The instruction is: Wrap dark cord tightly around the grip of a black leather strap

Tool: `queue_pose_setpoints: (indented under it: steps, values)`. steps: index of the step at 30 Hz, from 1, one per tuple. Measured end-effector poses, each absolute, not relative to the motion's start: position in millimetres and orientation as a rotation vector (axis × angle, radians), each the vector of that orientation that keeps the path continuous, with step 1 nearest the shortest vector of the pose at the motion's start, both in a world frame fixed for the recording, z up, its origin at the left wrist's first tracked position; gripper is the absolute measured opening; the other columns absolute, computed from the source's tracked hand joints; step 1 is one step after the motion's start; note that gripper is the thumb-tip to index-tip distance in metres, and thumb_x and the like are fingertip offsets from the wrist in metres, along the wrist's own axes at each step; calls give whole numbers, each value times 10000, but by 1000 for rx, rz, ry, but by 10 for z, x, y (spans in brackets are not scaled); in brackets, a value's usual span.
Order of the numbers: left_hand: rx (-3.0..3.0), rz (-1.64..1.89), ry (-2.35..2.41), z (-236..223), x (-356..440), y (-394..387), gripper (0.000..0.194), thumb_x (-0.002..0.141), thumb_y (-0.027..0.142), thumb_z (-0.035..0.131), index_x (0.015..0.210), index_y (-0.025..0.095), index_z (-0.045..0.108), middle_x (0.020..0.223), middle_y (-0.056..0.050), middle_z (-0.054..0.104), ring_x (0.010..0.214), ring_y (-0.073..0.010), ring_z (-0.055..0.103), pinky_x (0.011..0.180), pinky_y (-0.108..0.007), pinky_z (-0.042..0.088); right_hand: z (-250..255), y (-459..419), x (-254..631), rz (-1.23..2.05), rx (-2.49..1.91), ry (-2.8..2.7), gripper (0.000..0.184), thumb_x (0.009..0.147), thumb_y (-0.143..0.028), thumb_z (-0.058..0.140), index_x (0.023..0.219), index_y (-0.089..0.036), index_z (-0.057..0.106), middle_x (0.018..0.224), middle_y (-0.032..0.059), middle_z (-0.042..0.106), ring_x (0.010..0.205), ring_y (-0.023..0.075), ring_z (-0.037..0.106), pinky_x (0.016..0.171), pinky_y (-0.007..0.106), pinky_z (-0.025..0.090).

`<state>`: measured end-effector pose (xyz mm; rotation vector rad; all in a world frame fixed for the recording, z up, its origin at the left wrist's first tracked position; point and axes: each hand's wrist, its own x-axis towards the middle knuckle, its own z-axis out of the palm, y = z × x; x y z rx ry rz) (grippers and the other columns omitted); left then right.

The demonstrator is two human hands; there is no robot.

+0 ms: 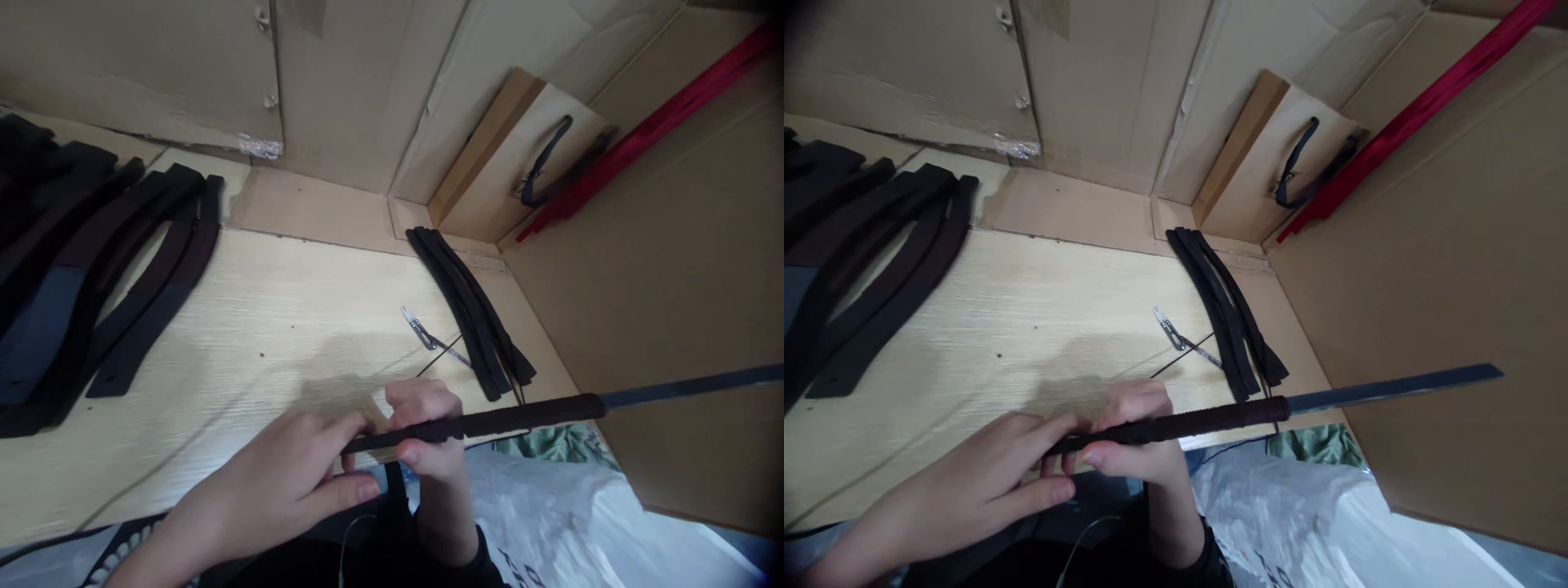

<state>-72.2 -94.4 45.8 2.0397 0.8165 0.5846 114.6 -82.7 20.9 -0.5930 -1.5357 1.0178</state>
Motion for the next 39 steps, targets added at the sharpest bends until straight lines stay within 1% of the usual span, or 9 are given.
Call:
queue_pose_setpoints:
  steps: [4, 10, 13, 23, 26, 27, 30, 32, 39]
  values:
    - [1890, 714, 880, 436, -518, -950, 145, 930, 353, 463, 939, 237, 549, 750, 10, 692, 624, -169, 663, 515, -255, 492, 297, -917, 1141, 1216, -840, -1461, 126, 744, -251, 708, 747, -216, 587, 573, -56, 539, 473, 76, 473, 421, 192, 346]
    - [1828, 841, 908, 432, -189, -957, 367, 910, 467, 435, 1138, 198, 539, 873, -61, 704, 784, -228, 678, 719, -373, 529, 425, -980, 1278, 1571, -1120, -1258, 407, 751, -255, 704, 1000, -261, 382, 664, -80, 575, 516, 79, 515, 483, 184, 397]
    - [1835, 792, 874, 488, -108, -916, 294, 908, 398, 440, 1067, 206, 595, 747, -26, 684, 672, -204, 658, 650, -347, 506, 470, -968, 1389, 1597, -1161, -1393, 435, 733, -249, 699, 1027, -252, 378, 635, -85, 544, 515, 88, 487, 465, 193, 367]
    - [1684, 705, 858, 511, -10, -795, 214, 934, 345, 487, 807, 206, 587, 659, 35, 590, 606, -117, 536, 595, -251, 388, 451, -1042, 1787, 1243, -1365, -1993, 231, 712, -284, 701, 878, -227, 550, 686, -45, 534, 604, 131, 523, 557, 258, 450]
    - [1497, 789, 953, 453, -81, -756, 329, 957, 454, 407, 753, 203, 470, 538, 73, 422, 465, -84, 391, 454, -204, 308, 278, -1033, 2176, 713, -1579, -1878, 313, 779, -394, 639, 1039, -229, 586, 940, 31, 651, 861, 188, 619, 783, 324, 511]
    - [1433, 808, 976, 435, -106, -739, 338, 959, 481, 384, 769, 208, 448, 525, 83, 393, 442, -79, 357, 425, -191, 286, 202, -1016, 2325, 366, -1772, -1684, 288, 818, -435, 577, 1025, -235, 592, 1001, 44, 661, 923, 197, 623, 830, 338, 506]
    - [1278, 853, 1010, 389, -158, -693, 350, 943, 540, 371, 817, 218, 425, 498, 100, 367, 405, -71, 310, 381, -163, 261, -39, -966, 2765, -37, -2031, -1338, 382, 882, -422, 434, 1073, -122, 573, 1086, 189, 623, 1006, 294, 584, 904, 501, 427]
    - [1213, 873, 1003, 366, -167, -682, 374, 915, 580, 403, 815, 220, 420, 480, 104, 364, 395, -68, 298, 369, -155, 254, -174, -965, 2997, -156, -2156, -1261, 455, 817, -464, 503, 1028, -79, 623, 1033, 232, 637, 992, 364, 570, 887, 559, 391]
    - [1066, 867, 920, 340, -114, -720, 427, 862, 624, 477, 757, 223, 375, 462, 94, 379, 394, -66, 297, 358, -145, 262, -336, -1122, 3352, -169, -2347, -1293, 522, 832, -515, 467, 1116, -130, 675, 836, 148, 726, 762, 317, 665, 648, 382, 442]
